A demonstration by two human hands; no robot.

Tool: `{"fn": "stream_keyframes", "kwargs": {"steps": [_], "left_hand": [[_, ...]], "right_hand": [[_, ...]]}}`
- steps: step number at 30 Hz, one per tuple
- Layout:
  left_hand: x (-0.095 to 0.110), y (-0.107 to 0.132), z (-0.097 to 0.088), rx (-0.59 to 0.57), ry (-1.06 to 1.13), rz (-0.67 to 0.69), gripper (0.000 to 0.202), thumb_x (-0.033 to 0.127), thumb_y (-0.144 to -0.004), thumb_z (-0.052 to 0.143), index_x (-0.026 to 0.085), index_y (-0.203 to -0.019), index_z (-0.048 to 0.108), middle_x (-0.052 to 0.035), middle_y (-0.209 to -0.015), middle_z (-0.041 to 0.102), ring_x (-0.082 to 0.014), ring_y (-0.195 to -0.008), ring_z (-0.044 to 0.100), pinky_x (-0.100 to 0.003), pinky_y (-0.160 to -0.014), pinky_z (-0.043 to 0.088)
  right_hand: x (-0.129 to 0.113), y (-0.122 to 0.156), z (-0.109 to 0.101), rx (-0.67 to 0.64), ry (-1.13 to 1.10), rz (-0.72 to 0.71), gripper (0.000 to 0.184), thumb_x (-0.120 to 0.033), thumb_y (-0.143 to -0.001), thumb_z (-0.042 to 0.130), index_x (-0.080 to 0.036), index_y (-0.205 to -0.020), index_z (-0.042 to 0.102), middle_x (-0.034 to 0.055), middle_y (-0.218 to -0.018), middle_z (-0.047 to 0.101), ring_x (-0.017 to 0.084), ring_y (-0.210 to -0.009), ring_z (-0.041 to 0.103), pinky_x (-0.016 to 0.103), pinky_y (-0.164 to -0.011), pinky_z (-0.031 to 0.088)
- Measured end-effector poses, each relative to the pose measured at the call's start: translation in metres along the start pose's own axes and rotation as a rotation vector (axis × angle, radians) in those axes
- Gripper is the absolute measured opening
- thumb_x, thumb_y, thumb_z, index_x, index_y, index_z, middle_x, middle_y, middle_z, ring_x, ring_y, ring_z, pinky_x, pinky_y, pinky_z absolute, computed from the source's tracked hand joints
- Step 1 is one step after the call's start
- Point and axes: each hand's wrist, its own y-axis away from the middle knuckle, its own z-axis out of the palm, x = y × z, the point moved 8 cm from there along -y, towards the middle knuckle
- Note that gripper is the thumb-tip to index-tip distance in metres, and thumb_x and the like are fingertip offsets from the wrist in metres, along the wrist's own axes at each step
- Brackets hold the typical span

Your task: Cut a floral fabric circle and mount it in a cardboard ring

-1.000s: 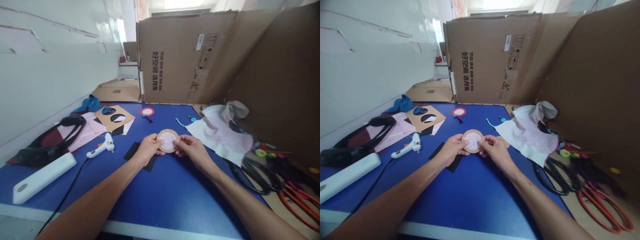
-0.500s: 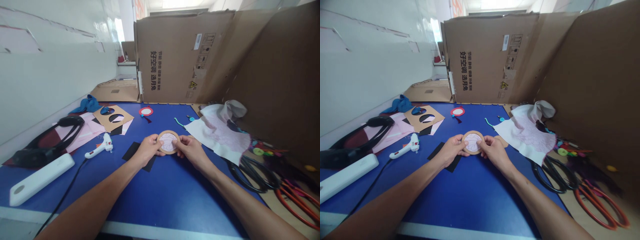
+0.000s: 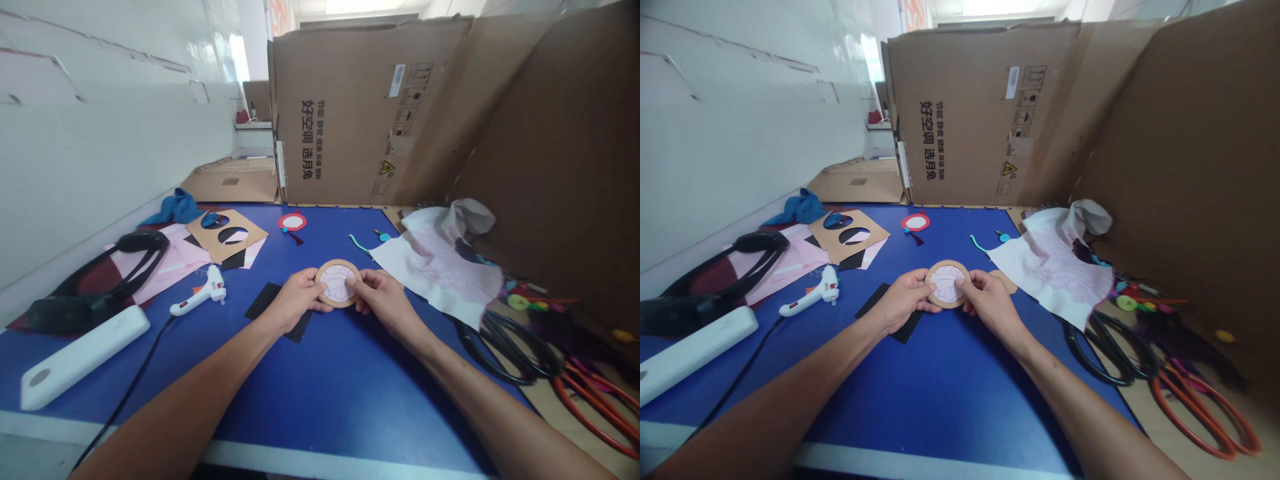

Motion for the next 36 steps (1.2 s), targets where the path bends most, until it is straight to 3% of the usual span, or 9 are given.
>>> {"fn": "stream_keyframes", "kwargs": {"steps": [5, 21, 27, 33, 36], "left_hand": [[0.0, 0.0, 0.003, -0.037, 0.015, 0.007, 0.014, 0.014, -0.095, 0.067, 0.013, -0.109, 0.072, -0.0116, -0.101, 0.079, -0.0169, -0.078, 0.077, -0.026, -0.066, 0.065], [-0.003, 0.0, 0.003, -0.056, 0.004, -0.008, 0.024, 0.022, -0.09, 0.077, 0.014, -0.111, 0.072, -0.0112, -0.098, 0.079, -0.0182, -0.078, 0.077, -0.026, -0.062, 0.064], [-0.002, 0.002, -0.001, 0.012, -0.068, -0.04, 0.02, 0.02, -0.088, 0.079, 0.013, -0.106, 0.071, -0.0081, -0.086, 0.077, -0.0171, -0.069, 0.075, -0.024, -0.053, 0.061], [0.0, 0.001, -0.007, 0.082, -0.05, -0.025, 0.019, 0.02, -0.088, 0.081, 0.013, -0.102, 0.07, -0.0077, -0.083, 0.078, -0.0168, -0.066, 0.074, -0.024, -0.054, 0.061], [0.002, 0.0, -0.01, 0.121, -0.044, -0.002, 0.016, 0.019, -0.089, 0.08, 0.014, -0.101, 0.07, -0.0064, -0.082, 0.077, -0.0155, -0.065, 0.074, -0.023, -0.054, 0.06]], "right_hand": [[-0.003, -0.001, 0.0, -0.003, -0.007, -0.026, 0.036, -0.049, -0.073, 0.084, -0.02, -0.085, 0.068, -0.0047, -0.062, 0.063, 0.011, -0.048, 0.048, 0.024, -0.045, 0.037], [0.002, -0.003, 0.0, -0.014, 0.026, -0.046, 0.033, -0.052, -0.082, 0.076, -0.02, -0.082, 0.067, -0.0064, -0.056, 0.056, 0.012, -0.046, 0.047, 0.026, -0.046, 0.034], [-0.001, 0.001, 0.005, -0.057, 0.037, -0.03, 0.032, -0.05, -0.082, 0.077, -0.019, -0.082, 0.067, -0.0064, -0.057, 0.057, 0.01, -0.046, 0.047, 0.024, -0.045, 0.032], [0.002, 0.001, 0.008, -0.089, 0.01, 0.013, 0.039, -0.05, -0.079, 0.08, -0.019, -0.1, 0.07, -0.0065, -0.06, 0.061, 0.011, -0.047, 0.051, 0.022, -0.043, 0.038], [0.003, 0.0, 0.009, -0.096, -0.005, 0.006, 0.039, -0.048, -0.078, 0.081, -0.019, -0.1, 0.069, -0.0065, -0.061, 0.062, 0.011, -0.047, 0.052, 0.023, -0.044, 0.041]]}}
